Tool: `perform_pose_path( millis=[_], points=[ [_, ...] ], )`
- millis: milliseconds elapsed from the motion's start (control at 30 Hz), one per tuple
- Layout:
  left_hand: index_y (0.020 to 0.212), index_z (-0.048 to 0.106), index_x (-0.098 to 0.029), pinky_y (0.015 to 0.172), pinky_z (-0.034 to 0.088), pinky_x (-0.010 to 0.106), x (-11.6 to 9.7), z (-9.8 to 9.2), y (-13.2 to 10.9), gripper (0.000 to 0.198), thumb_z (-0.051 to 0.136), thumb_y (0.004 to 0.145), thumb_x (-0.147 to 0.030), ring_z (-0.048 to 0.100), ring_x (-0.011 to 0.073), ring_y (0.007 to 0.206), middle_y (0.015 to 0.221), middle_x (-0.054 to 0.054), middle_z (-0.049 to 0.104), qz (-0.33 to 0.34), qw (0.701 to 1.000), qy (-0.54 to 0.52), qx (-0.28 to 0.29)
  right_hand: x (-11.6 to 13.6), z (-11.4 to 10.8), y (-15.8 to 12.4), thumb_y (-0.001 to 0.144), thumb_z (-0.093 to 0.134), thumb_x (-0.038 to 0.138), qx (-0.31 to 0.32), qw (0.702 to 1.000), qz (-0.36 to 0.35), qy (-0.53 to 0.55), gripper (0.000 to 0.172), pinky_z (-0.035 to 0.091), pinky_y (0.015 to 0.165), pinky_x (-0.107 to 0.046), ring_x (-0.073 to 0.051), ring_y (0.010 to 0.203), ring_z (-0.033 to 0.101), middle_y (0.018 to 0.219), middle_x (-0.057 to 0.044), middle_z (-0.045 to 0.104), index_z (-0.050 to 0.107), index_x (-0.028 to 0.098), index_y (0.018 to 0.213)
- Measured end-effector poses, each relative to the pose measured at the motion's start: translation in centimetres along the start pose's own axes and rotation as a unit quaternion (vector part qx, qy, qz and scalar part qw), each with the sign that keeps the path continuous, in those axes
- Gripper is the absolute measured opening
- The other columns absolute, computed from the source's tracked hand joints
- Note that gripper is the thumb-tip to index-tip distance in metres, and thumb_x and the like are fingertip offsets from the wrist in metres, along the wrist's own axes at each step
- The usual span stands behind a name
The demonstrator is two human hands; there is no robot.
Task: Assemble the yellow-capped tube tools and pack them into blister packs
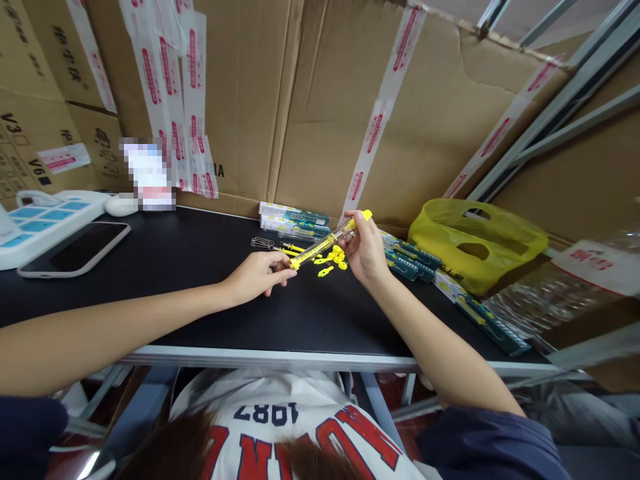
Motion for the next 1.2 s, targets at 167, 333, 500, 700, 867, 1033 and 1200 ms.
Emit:
perform_pose_path(
  millis=[167, 333, 500, 700, 867, 1033, 1200],
  points=[
    [0.084, 0.062, -0.014, 0.038, 0.041, 0.016, -0.5, -0.1, -0.1, 0.025, 0.059, 0.084, -0.039, 0.051, 0.0060, 0.043, 0.067, 0.001, 0.063, 0.012, 1.000, 0.009, -0.015, 0.4, 0.3, -0.3, 0.069, 0.073, 0.052, -0.007, 1.000, -0.020, 0.003, 0.035, 0.041, 0.044, -0.019, -0.006, 0.047, 0.049, 0.061, 0.007, 0.052, 0.059, 0.024, 0.084],
    [0.083, 0.060, -0.014, 0.037, 0.041, 0.017, -0.8, -0.2, -0.1, 0.026, 0.056, 0.086, -0.040, 0.050, 0.0057, 0.041, 0.069, 0.001, 0.063, -0.010, 1.000, -0.014, -0.012, 0.4, 0.1, -0.2, 0.068, 0.073, 0.053, -0.016, 1.000, -0.020, -0.002, 0.036, 0.042, 0.044, -0.020, -0.006, 0.048, 0.050, 0.065, 0.006, 0.054, 0.060, 0.024, 0.085],
    [0.080, 0.059, -0.014, 0.036, 0.038, 0.016, -1.2, -0.4, -0.1, 0.023, 0.056, 0.085, -0.036, 0.047, 0.0041, 0.039, 0.071, 0.001, 0.064, -0.001, 1.000, 0.001, -0.021, 0.4, 0.1, -0.2, 0.071, 0.071, 0.051, -0.015, 1.000, -0.019, -0.003, 0.033, 0.044, 0.048, -0.021, -0.007, 0.052, 0.051, 0.067, 0.005, 0.054, 0.060, 0.025, 0.086],
    [0.080, 0.062, -0.013, 0.034, 0.035, 0.015, -1.7, -0.3, -0.1, 0.022, 0.055, 0.086, -0.034, 0.044, 0.0030, 0.038, 0.069, 0.000, 0.062, -0.010, 1.000, -0.007, -0.015, 0.7, 0.1, -0.2, 0.070, 0.071, 0.049, -0.017, 1.000, -0.003, 0.011, 0.030, 0.046, 0.050, -0.023, -0.009, 0.056, 0.053, 0.068, 0.004, 0.055, 0.061, 0.025, 0.084],
    [0.085, 0.062, -0.013, 0.033, 0.036, 0.015, -1.5, 0.0, -0.2, 0.023, 0.051, 0.088, -0.034, 0.043, 0.0029, 0.040, 0.073, 0.001, 0.061, -0.012, 0.999, -0.035, -0.008, 0.6, 0.1, -0.1, 0.068, 0.073, 0.049, -0.001, 1.000, -0.008, 0.023, 0.032, 0.047, 0.049, -0.023, -0.009, 0.054, 0.053, 0.066, 0.005, 0.054, 0.061, 0.024, 0.084],
    [0.088, 0.059, -0.014, 0.031, 0.031, 0.015, -0.4, 0.3, 0.3, 0.021, 0.051, 0.090, -0.033, 0.038, 0.0013, 0.035, 0.067, -0.004, 0.052, -0.053, 0.990, -0.131, 0.021, 0.3, 0.1, 0.1, 0.067, 0.075, 0.053, 0.001, 0.999, -0.037, 0.013, 0.036, 0.047, 0.049, -0.022, -0.008, 0.055, 0.053, 0.069, 0.005, 0.055, 0.061, 0.024, 0.082],
    [0.089, 0.059, -0.014, 0.030, 0.027, 0.015, 0.4, 0.8, 0.6, 0.020, 0.052, 0.090, -0.033, 0.031, 0.0012, 0.034, 0.059, -0.007, 0.042, -0.155, 0.952, -0.247, 0.096, 0.3, 0.0, 0.1, 0.071, 0.069, 0.059, 0.042, 0.997, -0.057, -0.036, 0.037, 0.046, 0.050, -0.021, -0.008, 0.059, 0.053, 0.073, 0.004, 0.055, 0.059, 0.024, 0.081]
  ],
)
Point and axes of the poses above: each hand's wrist, its own y-axis towards the middle knuckle, its own z-axis out of the palm, x = y × z, the point moved 1 cm from there along y, towards the middle knuckle
